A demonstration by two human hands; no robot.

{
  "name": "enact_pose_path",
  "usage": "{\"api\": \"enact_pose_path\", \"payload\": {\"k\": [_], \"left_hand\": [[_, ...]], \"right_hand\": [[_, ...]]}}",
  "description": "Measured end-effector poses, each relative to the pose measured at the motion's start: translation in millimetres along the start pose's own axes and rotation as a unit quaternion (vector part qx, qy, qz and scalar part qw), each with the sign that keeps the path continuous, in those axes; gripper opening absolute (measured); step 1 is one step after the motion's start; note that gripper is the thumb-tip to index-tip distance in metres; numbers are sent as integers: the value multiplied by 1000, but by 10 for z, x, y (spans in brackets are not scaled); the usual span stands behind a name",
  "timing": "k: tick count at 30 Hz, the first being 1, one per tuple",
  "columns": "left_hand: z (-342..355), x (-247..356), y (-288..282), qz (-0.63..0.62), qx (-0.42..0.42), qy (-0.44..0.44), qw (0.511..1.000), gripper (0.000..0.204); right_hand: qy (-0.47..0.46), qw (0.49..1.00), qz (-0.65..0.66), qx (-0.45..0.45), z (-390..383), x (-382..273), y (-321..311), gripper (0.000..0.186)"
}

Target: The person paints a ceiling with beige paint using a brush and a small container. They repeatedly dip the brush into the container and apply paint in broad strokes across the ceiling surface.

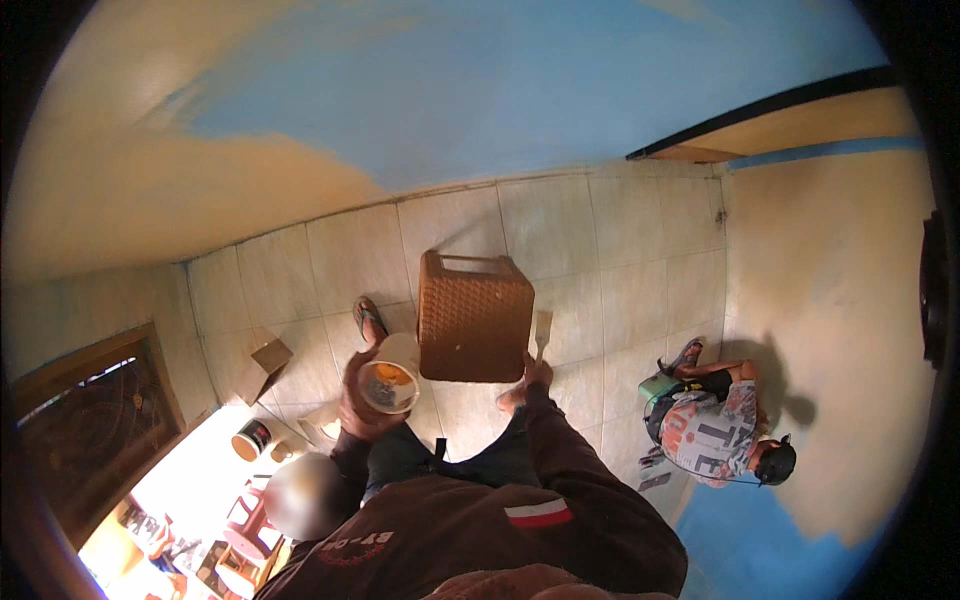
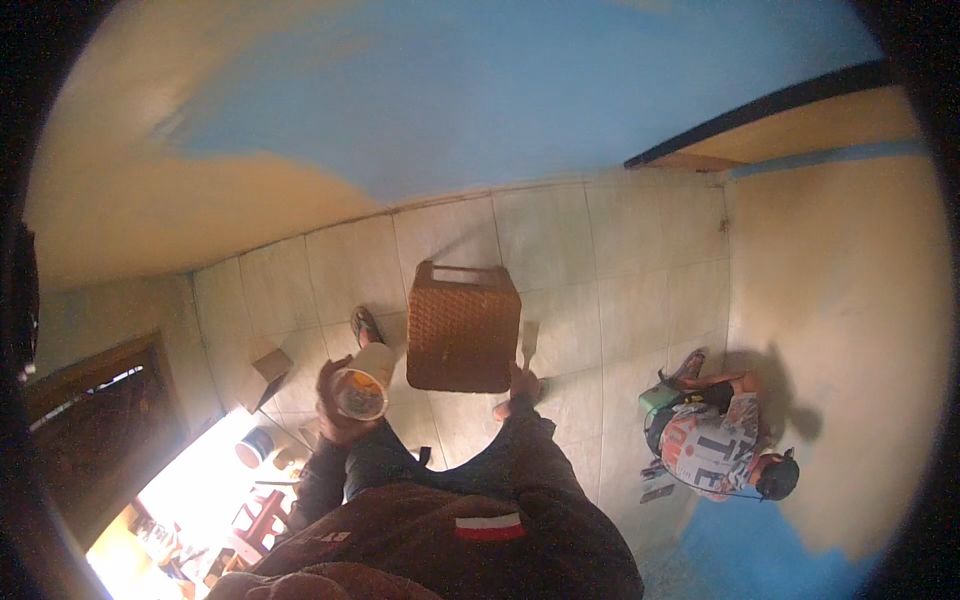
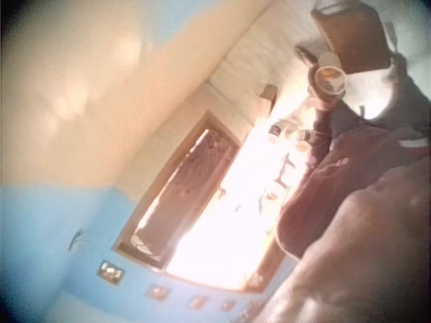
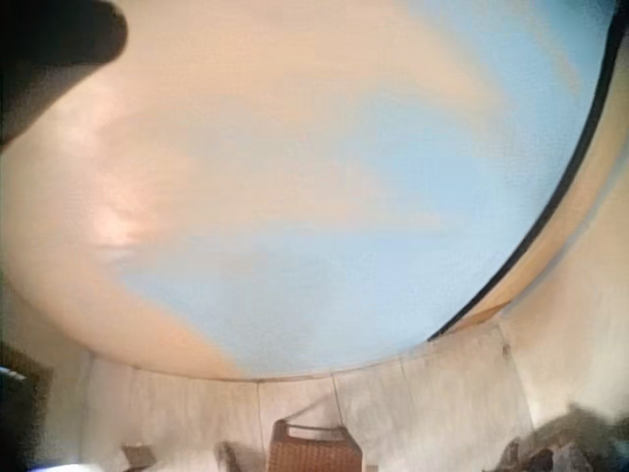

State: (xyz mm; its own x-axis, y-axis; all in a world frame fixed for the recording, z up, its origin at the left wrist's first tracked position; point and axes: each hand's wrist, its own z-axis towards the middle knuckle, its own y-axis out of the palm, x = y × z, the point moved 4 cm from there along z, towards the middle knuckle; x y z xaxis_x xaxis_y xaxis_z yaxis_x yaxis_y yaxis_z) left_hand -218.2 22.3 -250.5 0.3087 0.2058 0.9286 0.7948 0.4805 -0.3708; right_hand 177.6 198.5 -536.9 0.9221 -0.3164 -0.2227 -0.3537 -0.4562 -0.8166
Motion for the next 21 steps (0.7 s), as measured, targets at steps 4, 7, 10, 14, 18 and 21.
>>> {"api": "enact_pose_path", "payload": {"k": [4, 7, 10, 14, 18, 21], "left_hand": [[312, 98, -42, -33, -41, -74, 996, 104], [587, -15, -131, 22, -76, 2, 997, 101], [740, -46, -77, 38, -76, 22, 996, 102], [668, -279, -72, 64, -29, -8, 997, 99], [519, -49, -213, 56, 93, -59, 992, 109], [344, -34, -318, 67, 197, -36, 977, 121]], "right_hand": [[93, 962, 257, 20, -139, 358, 44, 45], [46, 990, 130, -40, -450, -227, -159, 55], [-112, 981, -145, -67, -521, -687, -353, 50], [-134, 976, -65, -157, -870, -1614, -434, 45], [-207, 846, 214, -442, -1310, -2005, 80, 50], [-327, 820, 119, -455, -1628, -1854, 632, 50]]}}
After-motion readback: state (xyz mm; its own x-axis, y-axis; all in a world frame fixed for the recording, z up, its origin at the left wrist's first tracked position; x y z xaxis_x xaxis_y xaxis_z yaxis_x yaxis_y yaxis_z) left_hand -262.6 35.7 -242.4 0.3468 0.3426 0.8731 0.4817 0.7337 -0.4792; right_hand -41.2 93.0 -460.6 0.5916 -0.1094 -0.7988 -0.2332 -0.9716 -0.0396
